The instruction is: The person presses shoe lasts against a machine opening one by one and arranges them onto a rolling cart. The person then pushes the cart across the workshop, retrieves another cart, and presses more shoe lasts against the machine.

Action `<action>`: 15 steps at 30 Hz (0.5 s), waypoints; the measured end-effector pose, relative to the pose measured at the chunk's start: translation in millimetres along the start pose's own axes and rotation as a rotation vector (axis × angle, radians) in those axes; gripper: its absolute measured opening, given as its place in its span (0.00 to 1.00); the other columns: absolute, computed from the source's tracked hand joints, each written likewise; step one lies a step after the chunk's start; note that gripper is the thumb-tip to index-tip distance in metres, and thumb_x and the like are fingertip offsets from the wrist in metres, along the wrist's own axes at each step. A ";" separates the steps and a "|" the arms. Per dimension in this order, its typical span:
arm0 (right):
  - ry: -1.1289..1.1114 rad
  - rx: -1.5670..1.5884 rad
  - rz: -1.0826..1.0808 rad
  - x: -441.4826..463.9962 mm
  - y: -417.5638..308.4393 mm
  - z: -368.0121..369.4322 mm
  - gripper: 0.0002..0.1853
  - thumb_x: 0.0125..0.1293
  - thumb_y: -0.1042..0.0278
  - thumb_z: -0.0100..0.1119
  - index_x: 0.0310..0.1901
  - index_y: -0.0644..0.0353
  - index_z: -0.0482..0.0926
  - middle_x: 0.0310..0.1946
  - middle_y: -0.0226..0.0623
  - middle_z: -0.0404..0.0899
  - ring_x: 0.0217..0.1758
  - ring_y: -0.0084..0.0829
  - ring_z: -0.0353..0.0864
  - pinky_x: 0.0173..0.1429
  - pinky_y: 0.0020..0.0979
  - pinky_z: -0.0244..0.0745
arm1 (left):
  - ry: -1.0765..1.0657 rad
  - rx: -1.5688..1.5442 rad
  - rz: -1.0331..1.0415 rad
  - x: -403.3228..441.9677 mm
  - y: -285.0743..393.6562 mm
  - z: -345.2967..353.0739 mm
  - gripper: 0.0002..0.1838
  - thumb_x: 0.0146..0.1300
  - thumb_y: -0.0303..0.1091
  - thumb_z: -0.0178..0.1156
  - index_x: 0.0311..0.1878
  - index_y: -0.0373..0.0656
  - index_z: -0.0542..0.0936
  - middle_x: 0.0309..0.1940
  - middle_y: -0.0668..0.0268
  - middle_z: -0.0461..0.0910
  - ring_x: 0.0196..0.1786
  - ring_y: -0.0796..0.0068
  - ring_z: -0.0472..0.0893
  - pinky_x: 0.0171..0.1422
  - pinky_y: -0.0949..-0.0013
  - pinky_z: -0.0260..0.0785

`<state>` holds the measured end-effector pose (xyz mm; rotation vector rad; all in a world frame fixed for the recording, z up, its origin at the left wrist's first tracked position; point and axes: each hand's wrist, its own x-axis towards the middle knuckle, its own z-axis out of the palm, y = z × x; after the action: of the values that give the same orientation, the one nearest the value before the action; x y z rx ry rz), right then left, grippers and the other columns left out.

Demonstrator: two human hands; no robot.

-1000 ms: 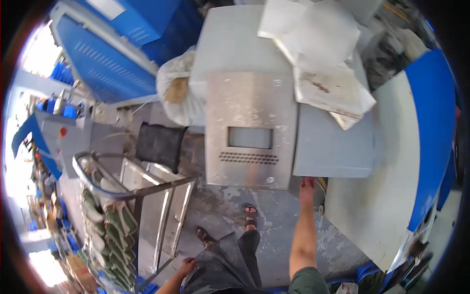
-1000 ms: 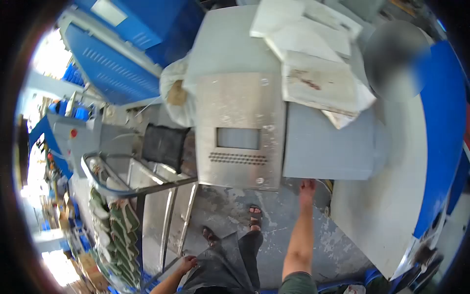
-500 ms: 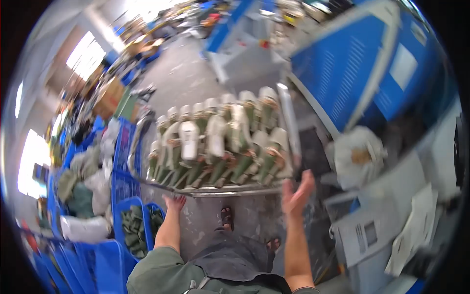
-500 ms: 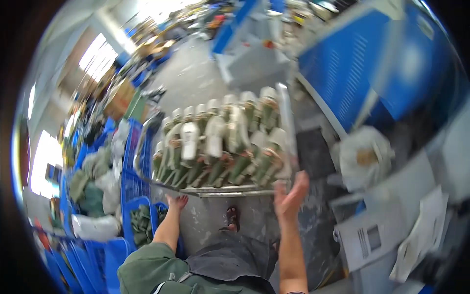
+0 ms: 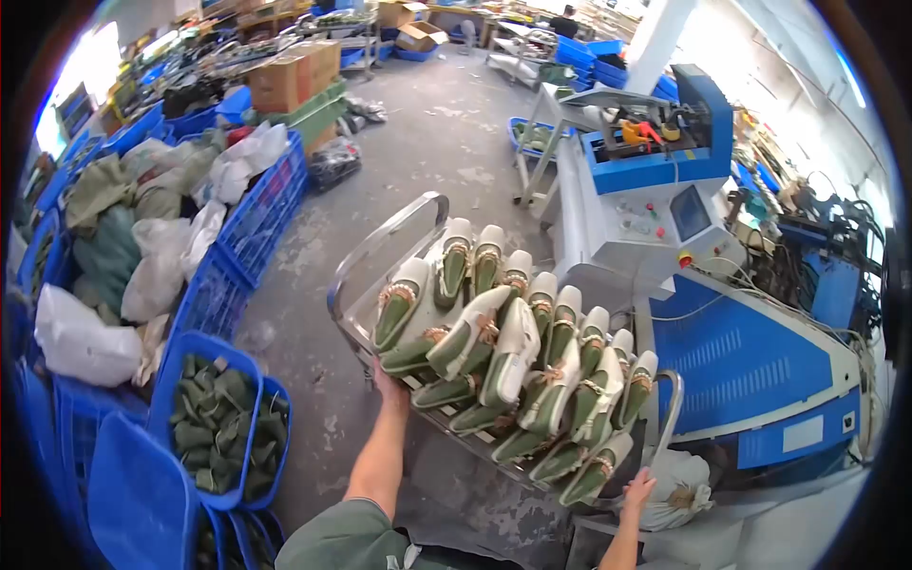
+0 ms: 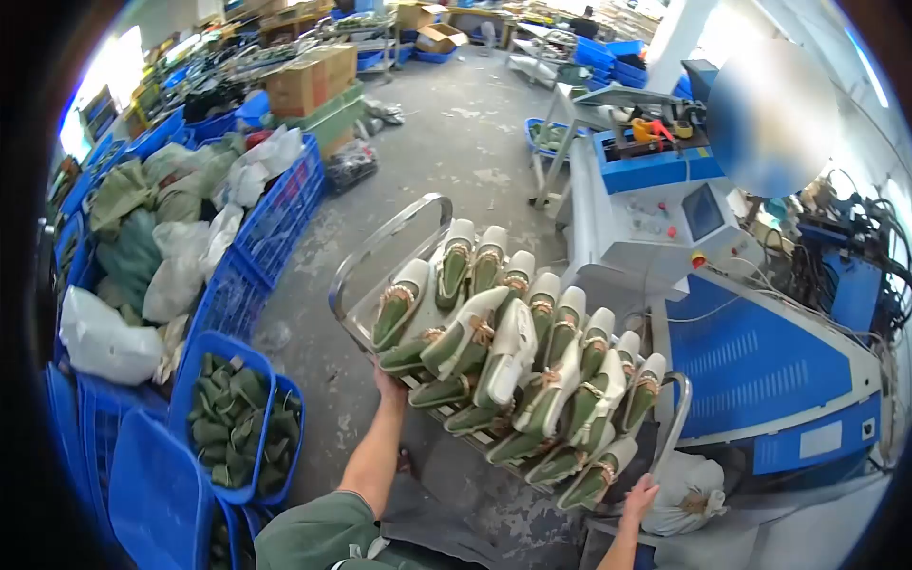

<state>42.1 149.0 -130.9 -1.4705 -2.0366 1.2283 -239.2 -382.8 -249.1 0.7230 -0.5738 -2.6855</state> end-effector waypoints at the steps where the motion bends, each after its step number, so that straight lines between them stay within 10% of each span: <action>1: -0.016 0.080 0.028 -26.0 -15.5 18.9 0.24 0.69 0.45 0.55 0.42 0.62 0.64 0.30 0.35 0.71 0.25 0.27 0.72 0.29 0.30 0.71 | -0.065 0.013 -0.030 25.4 10.0 18.6 0.29 0.71 0.58 0.46 0.61 0.43 0.73 0.54 0.62 0.78 0.56 0.61 0.77 0.61 0.56 0.69; 5: -0.374 -0.137 -0.121 -65.3 -57.6 68.5 0.24 0.64 0.52 0.64 0.50 0.57 0.64 0.38 0.36 0.73 0.35 0.25 0.76 0.37 0.29 0.72 | -0.105 0.260 -0.471 206.1 27.7 7.5 0.26 0.68 0.47 0.53 0.61 0.37 0.71 0.57 0.56 0.76 0.56 0.60 0.78 0.61 0.59 0.70; 7: -0.568 -0.011 0.027 -117.9 -129.8 88.1 0.24 0.62 0.56 0.67 0.49 0.58 0.64 0.41 0.37 0.73 0.42 0.27 0.76 0.40 0.30 0.72 | 0.204 0.901 0.086 220.3 49.1 55.9 0.27 0.64 0.46 0.59 0.58 0.35 0.72 0.46 0.53 0.76 0.49 0.57 0.76 0.56 0.55 0.69; 15: -0.784 0.319 -0.050 -185.3 -208.1 246.1 0.32 0.58 0.60 0.71 0.55 0.64 0.61 0.51 0.41 0.73 0.50 0.29 0.74 0.52 0.33 0.73 | -0.695 1.236 0.753 -32.9 63.2 250.6 0.15 0.59 0.35 0.63 0.45 0.37 0.75 0.48 0.54 0.73 0.52 0.58 0.72 0.61 0.60 0.64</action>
<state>-177.8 -143.8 -66.6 -0.8413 -2.1234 2.2312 -333.4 -350.8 -8.3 -0.2778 -2.1814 -1.5684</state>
